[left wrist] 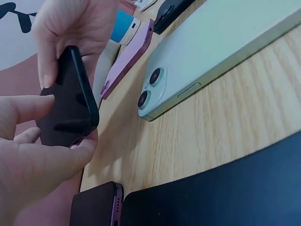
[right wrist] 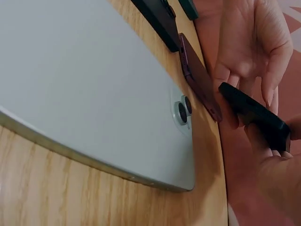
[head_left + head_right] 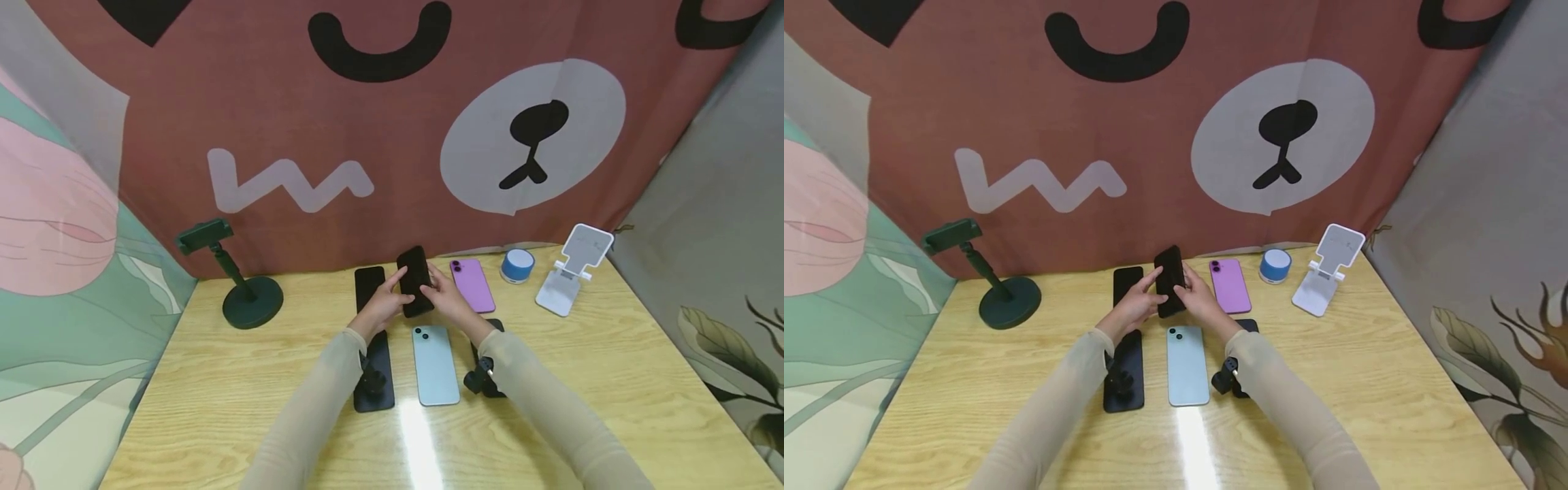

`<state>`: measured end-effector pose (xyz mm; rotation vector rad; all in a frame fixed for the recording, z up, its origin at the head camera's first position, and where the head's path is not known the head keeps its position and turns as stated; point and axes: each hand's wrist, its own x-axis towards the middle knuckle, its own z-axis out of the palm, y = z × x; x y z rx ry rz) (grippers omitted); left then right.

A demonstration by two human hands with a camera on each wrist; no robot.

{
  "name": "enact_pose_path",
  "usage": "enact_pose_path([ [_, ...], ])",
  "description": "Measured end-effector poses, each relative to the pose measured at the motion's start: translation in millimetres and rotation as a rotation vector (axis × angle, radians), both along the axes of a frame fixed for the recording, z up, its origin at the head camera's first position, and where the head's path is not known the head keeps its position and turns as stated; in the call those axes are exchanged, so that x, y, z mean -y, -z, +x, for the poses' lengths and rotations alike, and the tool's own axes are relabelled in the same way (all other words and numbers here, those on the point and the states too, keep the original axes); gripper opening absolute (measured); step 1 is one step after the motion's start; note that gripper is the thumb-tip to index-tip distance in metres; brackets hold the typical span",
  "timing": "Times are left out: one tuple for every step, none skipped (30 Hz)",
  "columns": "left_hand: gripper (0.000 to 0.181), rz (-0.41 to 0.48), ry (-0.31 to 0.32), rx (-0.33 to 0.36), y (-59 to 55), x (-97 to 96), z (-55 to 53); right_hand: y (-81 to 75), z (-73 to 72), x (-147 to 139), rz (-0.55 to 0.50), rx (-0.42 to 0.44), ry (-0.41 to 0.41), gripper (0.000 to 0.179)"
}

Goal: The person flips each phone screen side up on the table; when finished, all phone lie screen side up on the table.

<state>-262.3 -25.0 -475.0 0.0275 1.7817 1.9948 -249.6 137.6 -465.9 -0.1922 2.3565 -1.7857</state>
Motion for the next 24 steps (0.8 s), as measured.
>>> enact_pose_path([
  [0.071, -0.006, -0.001, -0.001, -0.2, 0.5, -0.5, 0.9, -1.0, -0.3, 0.002, 0.005, 0.006, 0.062],
  [0.072, -0.008, -0.002, -0.001, -0.1, 0.9, -1.1, 1.8, -2.1, -0.4, 0.001, 0.013, 0.012, 0.063],
  [0.072, -0.016, -0.008, -0.001, 0.1, 1.1, -1.5, 6.9, -5.2, -0.9, 0.0, 0.012, 0.019, 0.064],
  [0.073, -0.018, -0.014, -0.002, 0.2, 1.2, -1.5, 7.7, -6.1, -0.9, -0.009, 0.019, 0.024, 0.064],
  [0.073, -0.015, -0.021, -0.002, 0.5, 1.2, -1.6, 7.8, -6.6, -0.9, -0.015, 0.021, 0.029, 0.065],
  [0.073, -0.013, -0.027, -0.002, 0.9, 1.2, -1.6, 8.1, -7.1, -1.0, -0.019, 0.022, 0.035, 0.065],
  [0.073, -0.008, -0.036, 0.0, 1.1, 1.2, -1.6, 8.3, -7.6, -1.3, -0.017, 0.018, 0.04, 0.065],
  [0.072, -0.006, -0.042, 0.0, 1.1, 1.2, -1.6, 8.6, -8.1, -1.7, -0.015, 0.015, 0.051, 0.065],
  [0.072, 0.0, -0.05, 0.0, 1.0, 1.2, -1.7, 8.8, -8.6, -2.1, -0.012, 0.012, 0.059, 0.065],
  [0.072, 0.008, -0.055, 0.001, 1.2, 1.1, -2.0, 9.5, -8.8, -2.6, -0.014, 0.016, 0.07, 0.065],
  [0.071, 0.009, -0.06, 0.002, 1.1, 1.2, -2.0, 10.3, -9.0, -3.1, -0.011, 0.013, 0.078, 0.065],
  [0.071, 0.012, -0.065, 0.002, 0.9, 1.2, -2.1, 11.4, -9.5, -3.5, -0.016, 0.016, 0.087, 0.065],
  [0.07, 0.014, -0.07, 0.004, 0.5, 1.3, -2.3, 12.4, -10.0, -3.9, -0.02, 0.02, 0.094, 0.065],
  [0.07, 0.015, -0.075, 0.006, 0.2, 1.3, -2.5, 13.4, -10.5, -4.1, -0.022, 0.021, 0.099, 0.066],
  [0.07, 0.015, -0.08, 0.008, -0.2, 1.3, -2.7, 14.6, -11.2, -4.2, -0.031, 0.026, 0.1, 0.066],
  [0.07, 0.013, -0.084, 0.009, -0.6, 1.5, -2.8, 15.7, -11.9, -4.4, -0.036, 0.031, 0.104, 0.066],
  [0.07, 0.01, -0.087, 0.011, -1.2, 1.6, -2.8, 16.7, -12.5, -4.6, -0.036, 0.033, 0.106, 0.066],
  [0.07, 0.015, -0.09, 0.014, -1.4, 1.8, -3.0, 17.4, -13.0, -4.8, -0.038, 0.036, 0.108, 0.067],
  [0.07, 0.018, -0.092, 0.018, -1.4, 1.8, -3.3, 18.0, -13.4, -5.0, -0.035, 0.037, 0.109, 0.067],
  [0.071, 0.022, -0.093, 0.022, -1.5, 2.1, -3.5, 18.4, -13.6, -5.1, -0.028, 0.037, 0.113, 0.067],
  [0.071, 0.025, -0.092, 0.023, -1.4, 2.4, -3.6, 18.7, -13.9, -5.2, -0.026, 0.042, 0.118, 0.067],
  [0.071, 0.029, -0.092, 0.024, -1.3, 2.7, -3.7, 18.9, -14.1, -5.3, -0.018, 0.04, 0.119, 0.068],
  [0.072, 0.033, -0.093, 0.023, -1.0, 3.1, -3.8, 19.1, -14.3, -5.5, -0.012, 0.038, 0.12, 0.068],
  [0.072, 0.034, -0.093, 0.015, -0.9, 3.7, -3.6, 19.6, -14.8, -5.9, -0.006, 0.036, 0.124, 0.068],
])
